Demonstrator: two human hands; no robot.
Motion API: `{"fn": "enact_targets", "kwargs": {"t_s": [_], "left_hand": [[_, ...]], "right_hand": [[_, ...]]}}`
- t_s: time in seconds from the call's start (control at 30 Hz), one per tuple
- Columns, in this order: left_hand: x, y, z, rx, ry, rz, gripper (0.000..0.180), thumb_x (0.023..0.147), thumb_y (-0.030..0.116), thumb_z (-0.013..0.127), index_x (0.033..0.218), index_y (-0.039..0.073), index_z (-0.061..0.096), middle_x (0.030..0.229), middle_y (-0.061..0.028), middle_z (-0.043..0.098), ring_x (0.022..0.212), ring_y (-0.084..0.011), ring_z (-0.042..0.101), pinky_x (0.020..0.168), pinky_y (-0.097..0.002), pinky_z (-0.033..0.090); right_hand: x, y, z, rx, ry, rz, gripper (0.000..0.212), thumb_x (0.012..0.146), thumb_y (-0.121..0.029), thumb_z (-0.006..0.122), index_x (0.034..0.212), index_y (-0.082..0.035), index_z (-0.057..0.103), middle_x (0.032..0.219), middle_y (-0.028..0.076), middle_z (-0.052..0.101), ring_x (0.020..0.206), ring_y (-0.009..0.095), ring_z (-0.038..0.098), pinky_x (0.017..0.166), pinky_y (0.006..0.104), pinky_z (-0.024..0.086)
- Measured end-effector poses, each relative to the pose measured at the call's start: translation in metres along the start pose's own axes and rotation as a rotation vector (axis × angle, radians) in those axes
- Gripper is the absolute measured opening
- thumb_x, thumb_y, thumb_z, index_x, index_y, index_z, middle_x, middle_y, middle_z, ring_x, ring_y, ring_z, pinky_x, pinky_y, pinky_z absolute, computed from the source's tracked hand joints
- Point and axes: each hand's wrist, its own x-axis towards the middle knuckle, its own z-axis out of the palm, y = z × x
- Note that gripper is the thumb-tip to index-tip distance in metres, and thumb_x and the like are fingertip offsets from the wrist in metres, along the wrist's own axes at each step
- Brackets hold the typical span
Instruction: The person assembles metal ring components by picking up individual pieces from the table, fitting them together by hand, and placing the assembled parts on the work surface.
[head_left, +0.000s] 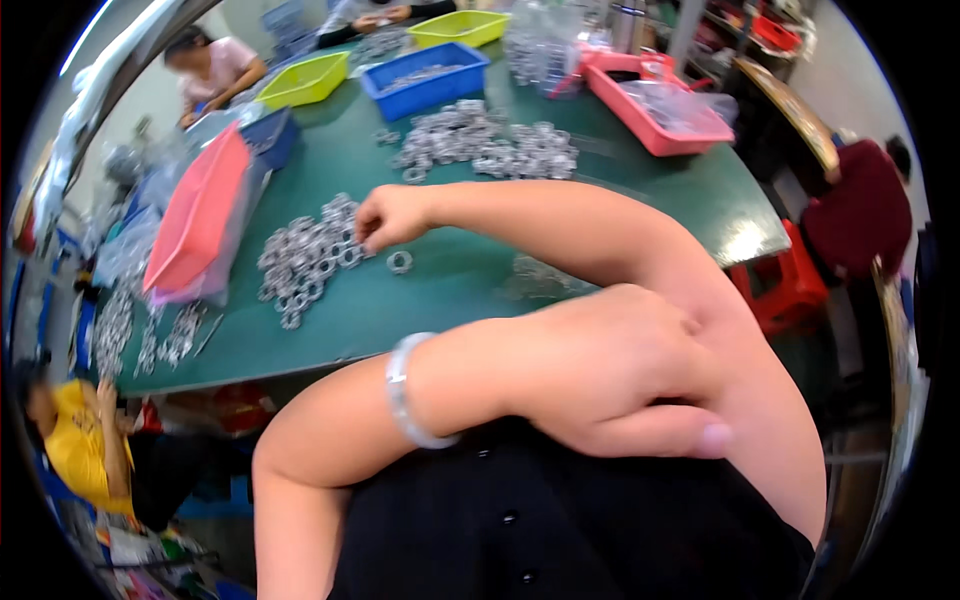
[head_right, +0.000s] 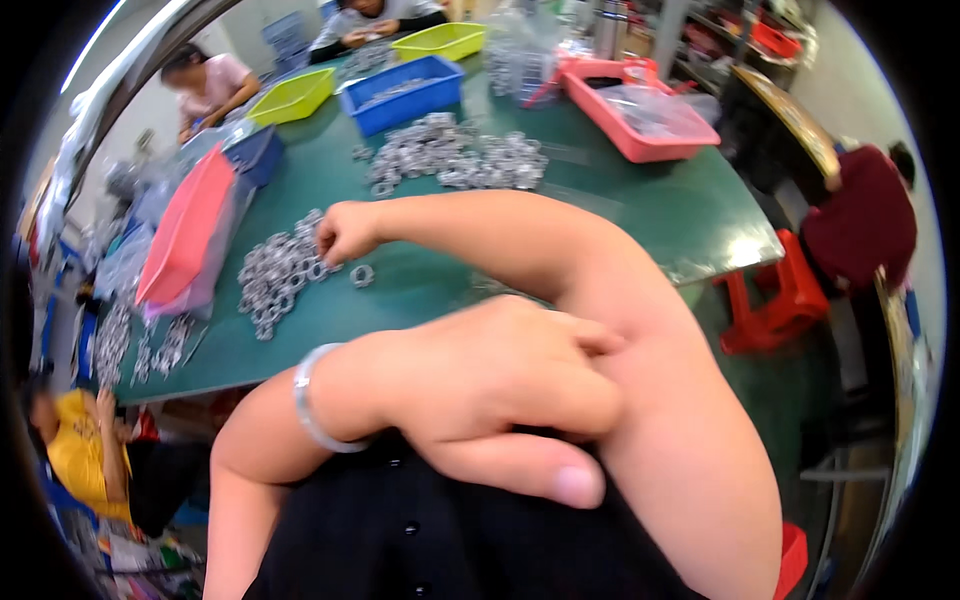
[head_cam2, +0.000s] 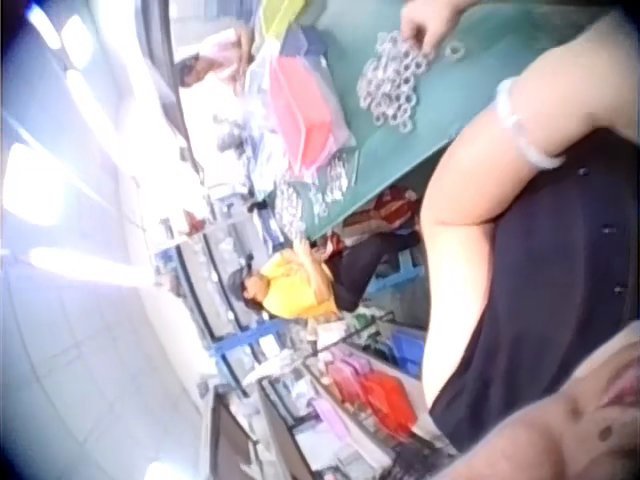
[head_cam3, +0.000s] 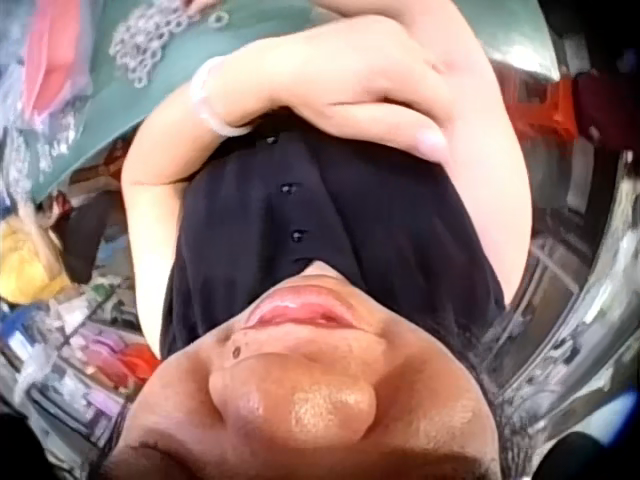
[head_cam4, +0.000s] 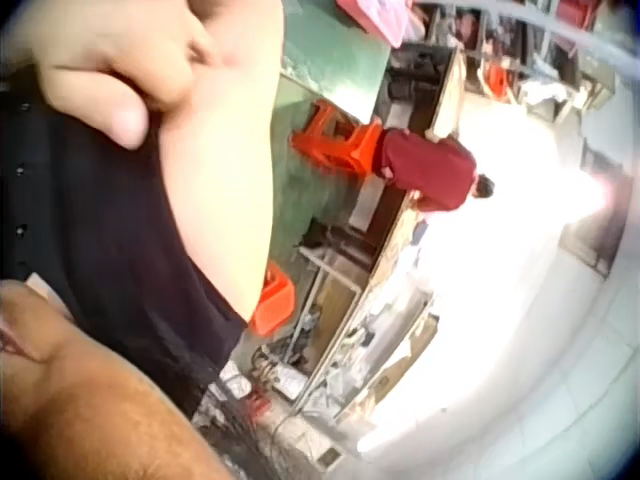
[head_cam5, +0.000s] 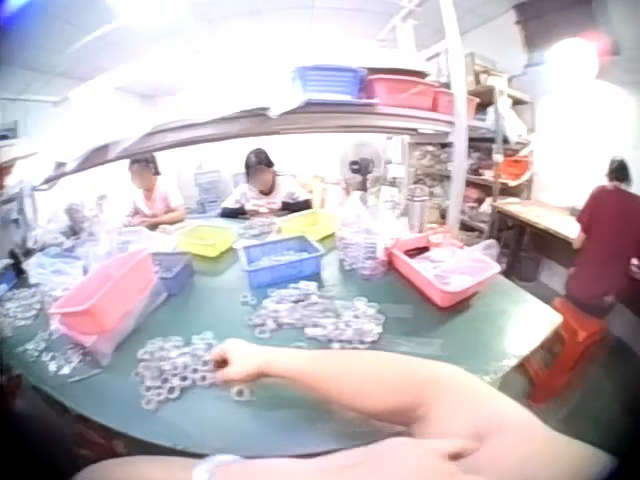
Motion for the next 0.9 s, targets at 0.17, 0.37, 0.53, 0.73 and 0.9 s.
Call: {"fn": "enact_targets", "kwargs": {"t_s": [0.17,0.37,0.53,0.73,0.9], "left_hand": [[-0.010,0.008,-0.029,-0.077,0.152,-0.091,0.049,0.083,0.046,0.049,0.059,0.004,0.052,0.049,-0.0024,0.043,0.042,-0.0227,0.048,0.087,-0.0466,0.041],[-0.009,0.005,-0.031,-0.210,0.155,-0.189,0.044,0.087,0.037,0.042,0.061,0.003,0.049,0.054,-0.0059,0.047,0.049,-0.0248,0.051,0.091,-0.0439,0.038],[-0.001,-0.006,-0.008,-0.399,0.203,-0.161,0.034,0.089,0.023,0.044,0.064,0.002,0.047,0.053,-0.0040,0.041,0.045,-0.0110,0.036,0.046,-0.0243,0.032],[-0.012,-0.011,-0.035,-0.456,0.520,-0.395,0.062,0.092,0.049,0.020,0.068,0.003,0.055,0.049,-0.0023,0.046,0.040,-0.0077,0.038,0.044,-0.0227,0.038],[-0.002,-0.005,-0.028,-0.593,0.357,-0.516,0.067,0.090,0.054,0.022,0.064,0.003,0.056,0.045,-0.0029,0.044,0.037,-0.0077,0.037,0.037,-0.0206,0.029]], "right_hand": [[0.020,-0.021,-0.013,-0.067,-0.049,0.037,0.025,0.068,-0.018,0.067,0.090,-0.005,0.065,0.084,0.007,0.065,0.074,0.016,0.060,0.068,0.0297,0.048],[0.009,-0.012,-0.028,-0.133,0.030,-0.040,0.025,0.069,-0.020,0.066,0.088,-0.005,0.065,0.080,0.008,0.065,0.072,0.015,0.060,0.067,0.0297,0.048],[0.003,-0.016,-0.021,-0.025,0.003,0.049,0.025,0.072,-0.015,0.065,0.093,-0.001,0.063,0.082,0.008,0.064,0.074,0.013,0.059,0.069,0.0269,0.048],[0.009,-0.012,-0.025,-0.003,-0.012,0.090,0.026,0.073,-0.014,0.064,0.094,0.000,0.062,0.080,0.007,0.063,0.072,0.012,0.058,0.068,0.0255,0.048],[0.010,-0.005,-0.028,0.018,-0.006,0.126,0.024,0.073,-0.011,0.064,0.095,0.000,0.061,0.080,0.005,0.062,0.072,0.010,0.057,0.066,0.0248,0.047]]}}
